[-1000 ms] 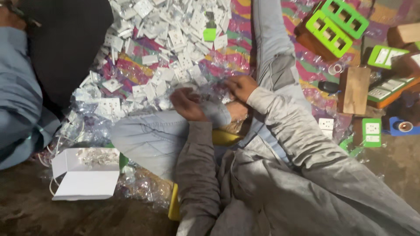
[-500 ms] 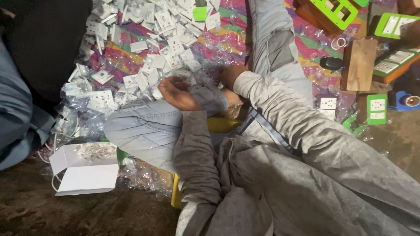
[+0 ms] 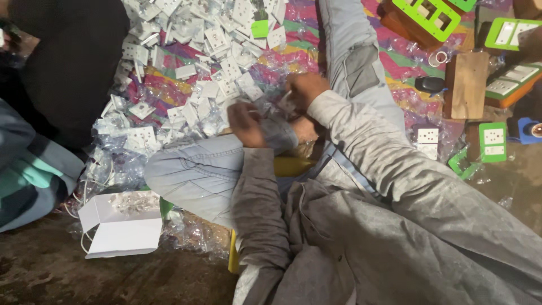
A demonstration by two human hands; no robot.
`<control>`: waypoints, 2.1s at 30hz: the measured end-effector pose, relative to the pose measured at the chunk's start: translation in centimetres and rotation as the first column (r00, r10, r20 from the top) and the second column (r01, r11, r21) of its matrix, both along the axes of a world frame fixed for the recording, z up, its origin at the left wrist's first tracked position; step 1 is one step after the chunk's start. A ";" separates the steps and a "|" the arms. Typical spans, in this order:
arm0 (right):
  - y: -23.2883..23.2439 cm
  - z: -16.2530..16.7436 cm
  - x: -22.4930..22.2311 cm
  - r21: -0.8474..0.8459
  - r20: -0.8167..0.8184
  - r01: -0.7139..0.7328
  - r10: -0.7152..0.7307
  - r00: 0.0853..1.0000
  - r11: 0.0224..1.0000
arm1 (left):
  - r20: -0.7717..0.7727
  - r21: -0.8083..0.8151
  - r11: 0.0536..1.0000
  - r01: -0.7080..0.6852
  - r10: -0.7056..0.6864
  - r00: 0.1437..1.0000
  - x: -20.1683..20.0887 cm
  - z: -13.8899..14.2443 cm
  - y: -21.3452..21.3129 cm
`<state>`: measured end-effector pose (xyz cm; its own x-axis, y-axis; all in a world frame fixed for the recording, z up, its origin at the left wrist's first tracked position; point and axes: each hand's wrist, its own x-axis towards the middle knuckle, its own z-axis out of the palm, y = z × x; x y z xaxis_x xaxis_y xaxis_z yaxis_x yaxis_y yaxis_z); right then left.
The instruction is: The person sits on the floor among piles of white electrical switch and socket plates, picks up individual plates, attaches screws to them by hand, and places the finished plates back onto the pile. A second person nearby performs similar assembly work.
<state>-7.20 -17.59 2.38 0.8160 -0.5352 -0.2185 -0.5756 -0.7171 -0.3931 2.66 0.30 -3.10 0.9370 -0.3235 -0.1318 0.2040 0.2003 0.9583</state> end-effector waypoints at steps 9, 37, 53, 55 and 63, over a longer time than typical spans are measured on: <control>3.2 5.1 -1.3 0.203 0.590 -0.088 -0.050 0.806 0.975 | -0.277 -0.116 0.904 0.413 -0.428 0.860 -1.4 0.2 -2.3; 2.9 0.7 -3.5 0.453 0.562 -0.160 -0.142 0.815 0.877 | 0.604 0.218 0.974 0.060 -0.183 0.776 -2.3 0.3 -3.4; 1.1 0.8 -3.5 0.599 0.577 -0.197 -0.248 0.778 0.776 | 0.169 -0.139 0.989 0.056 -0.032 0.985 -3.9 1.7 -6.1; 2.2 1.5 -2.8 0.476 0.622 -0.232 -0.139 0.770 0.848 | -0.170 -0.120 0.989 0.087 -0.107 0.980 -3.6 1.3 -5.9; 5.0 6.6 -3.5 0.295 0.548 -0.207 0.012 0.836 0.933 | -0.121 0.124 0.991 -0.059 0.074 0.990 -3.7 -1.8 -6.4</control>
